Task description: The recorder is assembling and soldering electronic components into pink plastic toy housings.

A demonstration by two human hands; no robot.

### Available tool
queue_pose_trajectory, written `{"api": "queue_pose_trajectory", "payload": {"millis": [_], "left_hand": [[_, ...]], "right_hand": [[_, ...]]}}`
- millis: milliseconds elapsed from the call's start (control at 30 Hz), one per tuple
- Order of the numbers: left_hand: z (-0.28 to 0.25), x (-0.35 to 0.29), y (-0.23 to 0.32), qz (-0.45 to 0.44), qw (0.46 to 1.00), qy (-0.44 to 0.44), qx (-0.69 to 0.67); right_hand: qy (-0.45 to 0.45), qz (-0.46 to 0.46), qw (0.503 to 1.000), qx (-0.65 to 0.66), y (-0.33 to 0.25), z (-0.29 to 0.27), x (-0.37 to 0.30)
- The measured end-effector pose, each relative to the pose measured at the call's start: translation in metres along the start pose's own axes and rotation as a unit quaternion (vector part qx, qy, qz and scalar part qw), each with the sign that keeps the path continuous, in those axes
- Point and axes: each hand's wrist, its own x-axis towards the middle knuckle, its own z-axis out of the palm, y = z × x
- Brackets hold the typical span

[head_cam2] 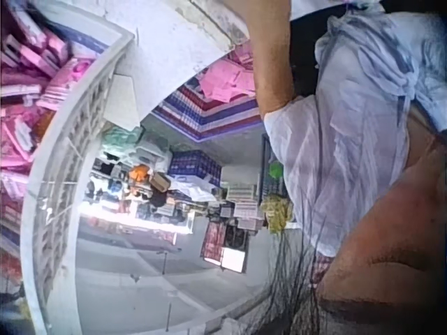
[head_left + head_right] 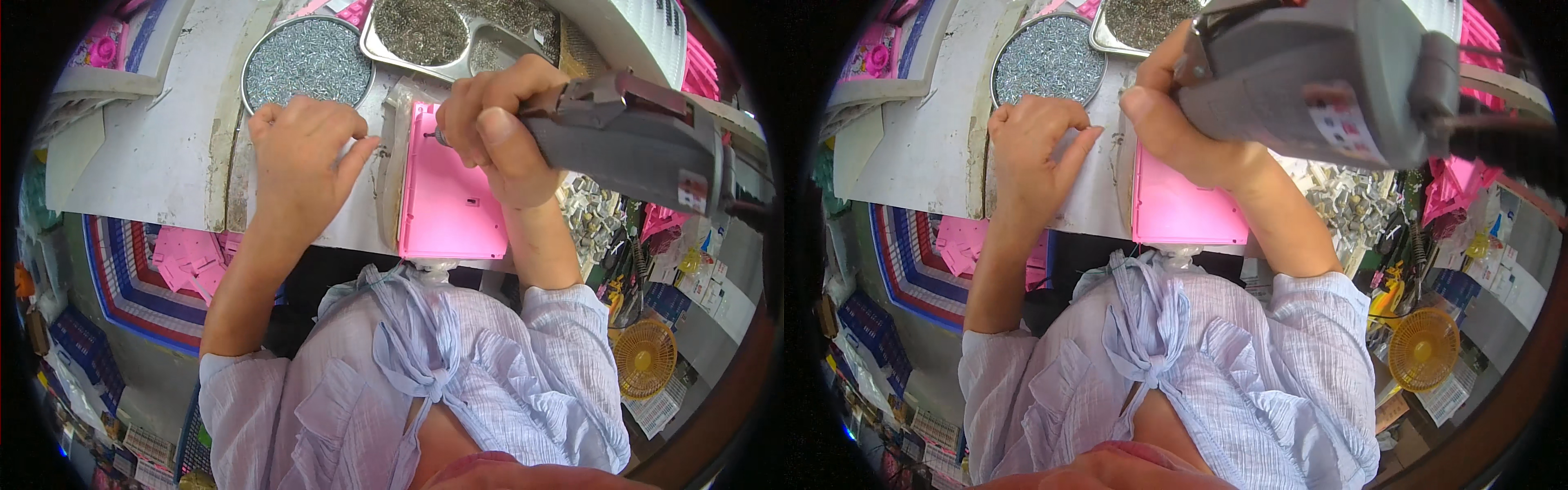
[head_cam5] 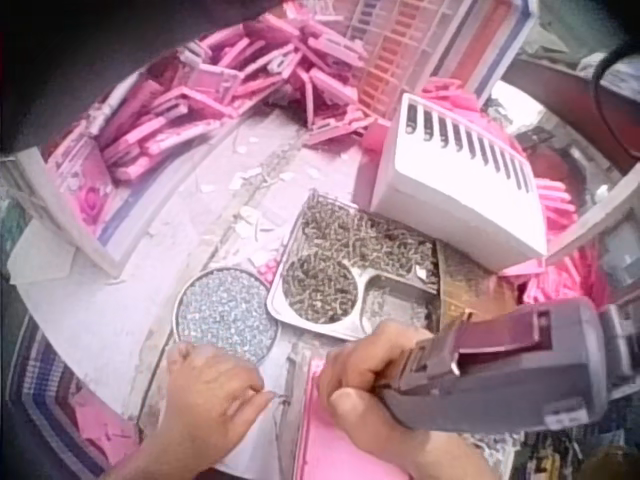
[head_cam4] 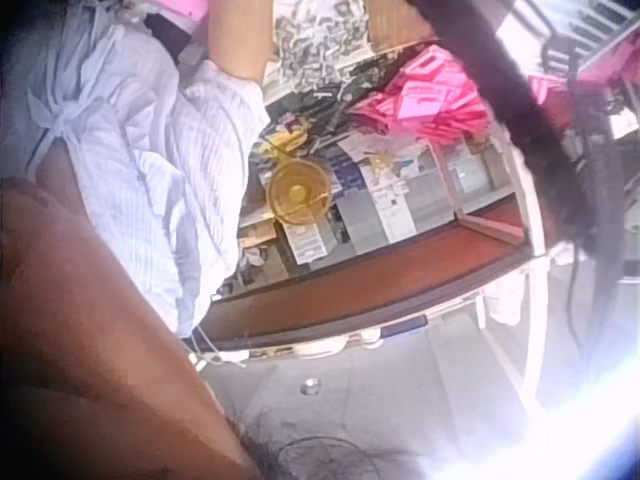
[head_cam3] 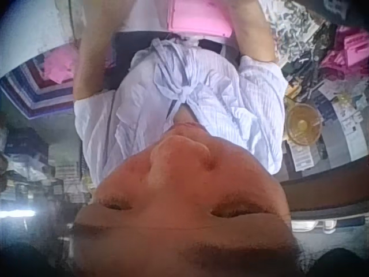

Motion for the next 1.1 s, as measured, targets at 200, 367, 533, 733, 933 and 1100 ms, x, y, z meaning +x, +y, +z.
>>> {"api": "queue_pose_trajectory", "payload": {"millis": [200,367,533,733,933,1100], "left_hand": [[0.016,-0.008,0.016,0.026,0.998,0.021,-0.055],[0.019,-0.014,0.024,0.023,0.994,0.033,-0.097],[0.015,-0.018,0.025,0.036,0.995,0.024,-0.087],[0.000,-0.015,0.019,0.077,0.992,-0.022,-0.093],[-0.012,0.008,-0.056,-0.059,0.981,0.010,0.186],[-0.009,0.011,-0.057,-0.043,0.989,0.038,0.139]], "right_hand": [[-0.018,-0.021,0.993,0.112,-0.025,0.007,0.008],[-0.091,-0.046,0.986,0.135,-0.042,0.001,0.001],[-0.065,-0.029,0.991,0.113,-0.055,0.020,0.000],[-0.016,0.022,0.993,0.113,-0.057,0.026,-0.018],[0.004,0.088,0.994,0.056,-0.057,0.039,-0.040],[-0.057,0.101,0.992,-0.043,-0.054,0.043,-0.049]]}}
